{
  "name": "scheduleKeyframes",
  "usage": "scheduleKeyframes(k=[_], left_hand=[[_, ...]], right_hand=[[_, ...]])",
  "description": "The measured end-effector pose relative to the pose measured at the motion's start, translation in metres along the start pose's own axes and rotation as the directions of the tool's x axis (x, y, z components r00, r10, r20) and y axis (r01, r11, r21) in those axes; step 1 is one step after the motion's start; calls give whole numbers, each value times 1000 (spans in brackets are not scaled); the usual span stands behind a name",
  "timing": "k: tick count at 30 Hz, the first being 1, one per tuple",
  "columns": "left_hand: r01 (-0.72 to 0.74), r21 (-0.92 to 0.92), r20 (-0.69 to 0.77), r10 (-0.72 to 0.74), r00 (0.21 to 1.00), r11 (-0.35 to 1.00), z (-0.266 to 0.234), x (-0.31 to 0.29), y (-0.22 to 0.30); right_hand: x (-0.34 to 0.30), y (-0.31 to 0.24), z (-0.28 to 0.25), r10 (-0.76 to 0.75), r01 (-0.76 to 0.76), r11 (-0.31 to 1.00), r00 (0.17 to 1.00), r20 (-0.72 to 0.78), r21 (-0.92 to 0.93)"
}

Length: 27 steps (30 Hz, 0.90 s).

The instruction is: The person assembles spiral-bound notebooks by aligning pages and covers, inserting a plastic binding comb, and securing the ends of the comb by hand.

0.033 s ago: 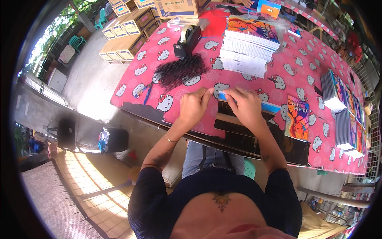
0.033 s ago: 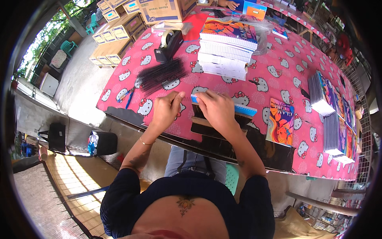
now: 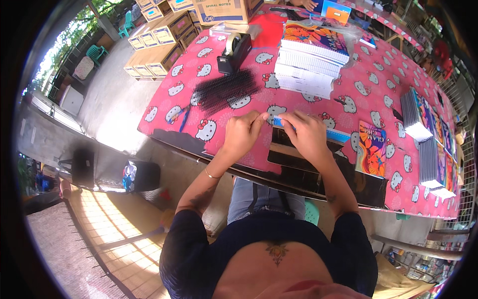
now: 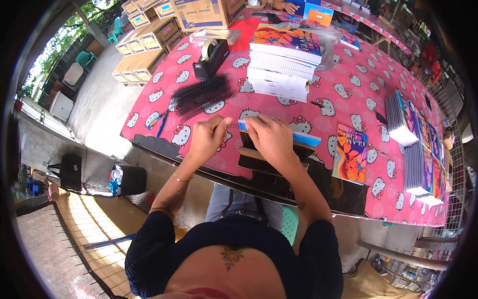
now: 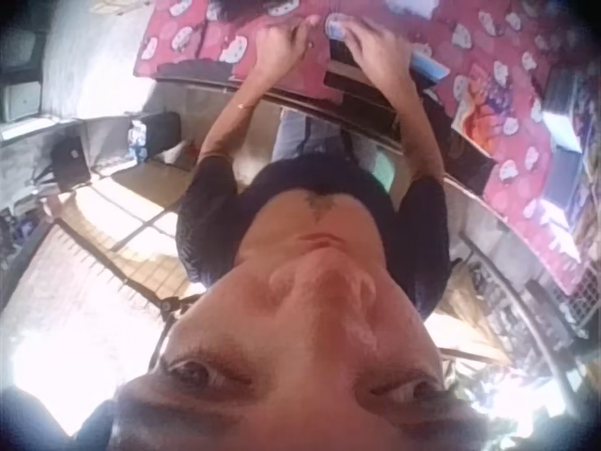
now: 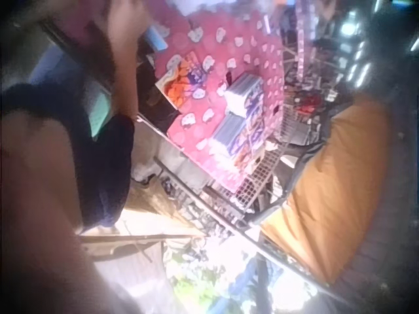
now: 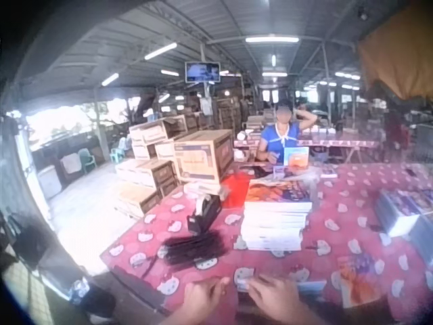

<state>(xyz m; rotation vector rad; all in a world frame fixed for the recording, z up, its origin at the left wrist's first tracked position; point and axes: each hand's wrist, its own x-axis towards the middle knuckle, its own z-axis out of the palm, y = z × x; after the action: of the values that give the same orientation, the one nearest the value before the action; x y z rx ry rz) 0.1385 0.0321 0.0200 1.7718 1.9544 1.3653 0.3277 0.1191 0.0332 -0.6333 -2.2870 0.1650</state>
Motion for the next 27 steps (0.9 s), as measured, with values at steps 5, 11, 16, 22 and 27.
scheduleKeyframes(k=[5,11,16,22,27], left_hand=[[-25,-4,-55,25,998,1000,-1,3,-1],[-51,-173,54,61,997,984,3,-2,4],[-247,42,16,247,969,968,-1,-5,11],[-147,103,96,138,986,984,-3,-4,11],[-145,-124,-36,141,989,982,5,-1,2]], right_hand=[[1,-1,2,5,-5,1000,1000,-1,-3],[3,-3,-2,-5,4,1000,1000,3,8],[2,-5,0,29,-29,999,1000,4,-42],[5,-5,2,43,-43,998,999,-6,-39],[9,-7,3,33,-33,999,999,-9,-40]])
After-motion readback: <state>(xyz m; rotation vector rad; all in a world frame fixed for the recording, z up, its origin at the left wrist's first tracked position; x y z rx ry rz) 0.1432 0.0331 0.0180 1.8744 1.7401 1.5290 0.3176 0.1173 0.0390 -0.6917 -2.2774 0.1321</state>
